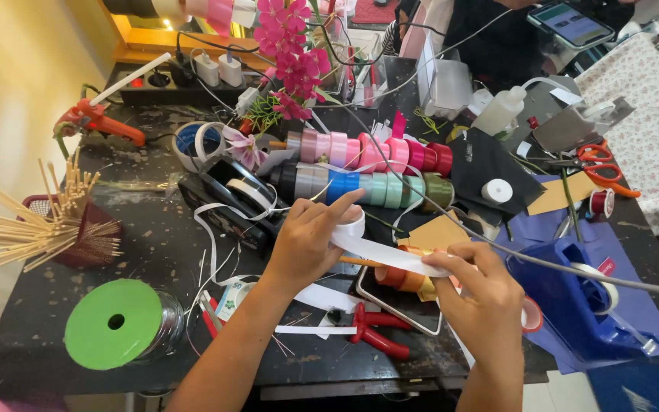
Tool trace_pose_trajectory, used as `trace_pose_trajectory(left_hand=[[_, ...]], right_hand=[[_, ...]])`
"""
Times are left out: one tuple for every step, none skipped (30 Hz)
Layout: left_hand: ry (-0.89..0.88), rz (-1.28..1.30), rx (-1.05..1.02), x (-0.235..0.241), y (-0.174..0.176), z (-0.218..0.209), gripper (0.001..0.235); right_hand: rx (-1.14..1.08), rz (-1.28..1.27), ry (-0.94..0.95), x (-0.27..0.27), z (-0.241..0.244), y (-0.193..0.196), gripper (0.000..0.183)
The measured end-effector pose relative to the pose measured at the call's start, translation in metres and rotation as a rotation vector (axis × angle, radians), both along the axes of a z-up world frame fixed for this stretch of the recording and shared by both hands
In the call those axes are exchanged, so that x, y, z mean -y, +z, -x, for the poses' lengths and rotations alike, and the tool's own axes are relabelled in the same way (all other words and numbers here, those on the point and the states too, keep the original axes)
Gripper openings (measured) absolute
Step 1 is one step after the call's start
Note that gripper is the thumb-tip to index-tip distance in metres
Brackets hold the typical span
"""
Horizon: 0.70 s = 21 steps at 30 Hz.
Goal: The person assembles a decorative skewer by threading multiple rolls of colored tape onto a wooden stick. They handle several tape rolls, including white, orange, yellow, and peach, and arrange them in a sequence on the stick. The person also uses a tape dispenser and other craft supplies on the cluttered table.
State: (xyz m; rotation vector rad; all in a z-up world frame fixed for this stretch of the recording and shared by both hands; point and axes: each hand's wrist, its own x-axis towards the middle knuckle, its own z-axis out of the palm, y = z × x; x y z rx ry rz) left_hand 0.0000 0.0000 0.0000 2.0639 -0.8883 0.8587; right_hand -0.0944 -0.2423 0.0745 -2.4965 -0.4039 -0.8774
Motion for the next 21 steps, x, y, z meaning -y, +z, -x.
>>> trace_pose_trajectory(left_hand=[[-0.001, -0.001, 0.0, -0.001, 0.0, 0.0, 0.093], [0.003, -0.01, 0.001, -0.001, 0.0, 0.0, 0.094], [0.006, -0.019, 0.002, -0.002, -0.001, 0.0, 0.096], [0.007, -0.019, 0.002, -0.001, 0.001, 0.0, 0.096], [-0.002, -0.007, 0.005, -0.001, 0.002, 0.001, 0.086], [-0.011, 0.005, 0.007, 0.0, 0.003, 0.001, 0.078], [-0.012, 0.005, 0.006, 0.0, 0.003, 0.001, 0.078], [-0.046, 0.01, 0.005, 0.0, 0.003, 0.001, 0.076], [-0.08, 0.016, 0.003, 0.0, 0.003, 0.001, 0.076], [-0.08, 0.016, 0.001, 0.0, 0.004, 0.002, 0.076], [-0.101, 0.023, -0.005, 0.0, 0.005, 0.003, 0.068], [-0.122, 0.03, -0.011, 0.0, 0.007, 0.004, 0.061], [-0.121, 0.031, -0.011, -0.001, 0.006, 0.004, 0.061], [-0.144, 0.044, -0.012, -0.002, 0.006, 0.003, 0.055], [-0.169, 0.056, -0.014, -0.003, 0.005, 0.003, 0.049], [-0.169, 0.057, -0.015, -0.003, 0.003, 0.003, 0.049], [-0.189, 0.112, -0.044, -0.003, 0.001, 0.002, 0.06], [-0.21, 0.167, -0.074, -0.004, 0.0, 0.001, 0.071], [-0.208, 0.167, -0.069, -0.004, 0.001, 0.001, 0.071], [-0.205, 0.183, -0.084, -0.004, 0.003, 0.001, 0.069], [-0.202, 0.199, -0.1, -0.005, 0.004, 0.002, 0.067]], right_hand=[[0.0, -0.001, -0.001, -0.005, 0.004, 0.011, 0.025], [-0.024, -0.023, 0.081, -0.01, 0.007, 0.021, 0.022], [-0.048, -0.044, 0.163, -0.014, 0.011, 0.032, 0.019], [-0.047, -0.045, 0.163, -0.017, 0.015, 0.034, 0.019], [-0.117, -0.086, 0.195, -0.02, 0.019, 0.037, 0.008], [-0.186, -0.128, 0.228, -0.022, 0.022, 0.04, 0.006], [-0.186, -0.128, 0.227, -0.024, 0.025, 0.04, 0.006], [-0.335, -0.252, 0.265, -0.026, 0.029, 0.041, 0.015], [-0.485, -0.375, 0.302, -0.029, 0.032, 0.041, 0.023], [-0.486, -0.374, 0.302, -0.031, 0.034, 0.039, 0.023], [-0.574, -0.427, 0.333, -0.033, 0.035, 0.036, 0.021], [-0.661, -0.479, 0.363, -0.035, 0.037, 0.034, 0.019], [-0.662, -0.478, 0.364, -0.04, 0.039, 0.032, 0.019], [-0.714, -0.558, 0.385, -0.045, 0.041, 0.029, 0.019], [-0.765, -0.638, 0.404, -0.05, 0.043, 0.026, 0.02], [-0.765, -0.637, 0.404, -0.053, 0.045, 0.022, 0.02], [-0.762, -0.729, 0.459, -0.056, 0.047, 0.017, 0.02], [-0.757, -0.821, 0.514, -0.06, 0.048, 0.013, 0.021], [-0.754, -0.819, 0.516, -0.065, 0.051, 0.011, 0.021], [-0.763, -0.85, 0.534, -0.07, 0.054, 0.009, 0.021], [-0.775, -0.882, 0.552, -0.075, 0.057, 0.007, 0.022]])
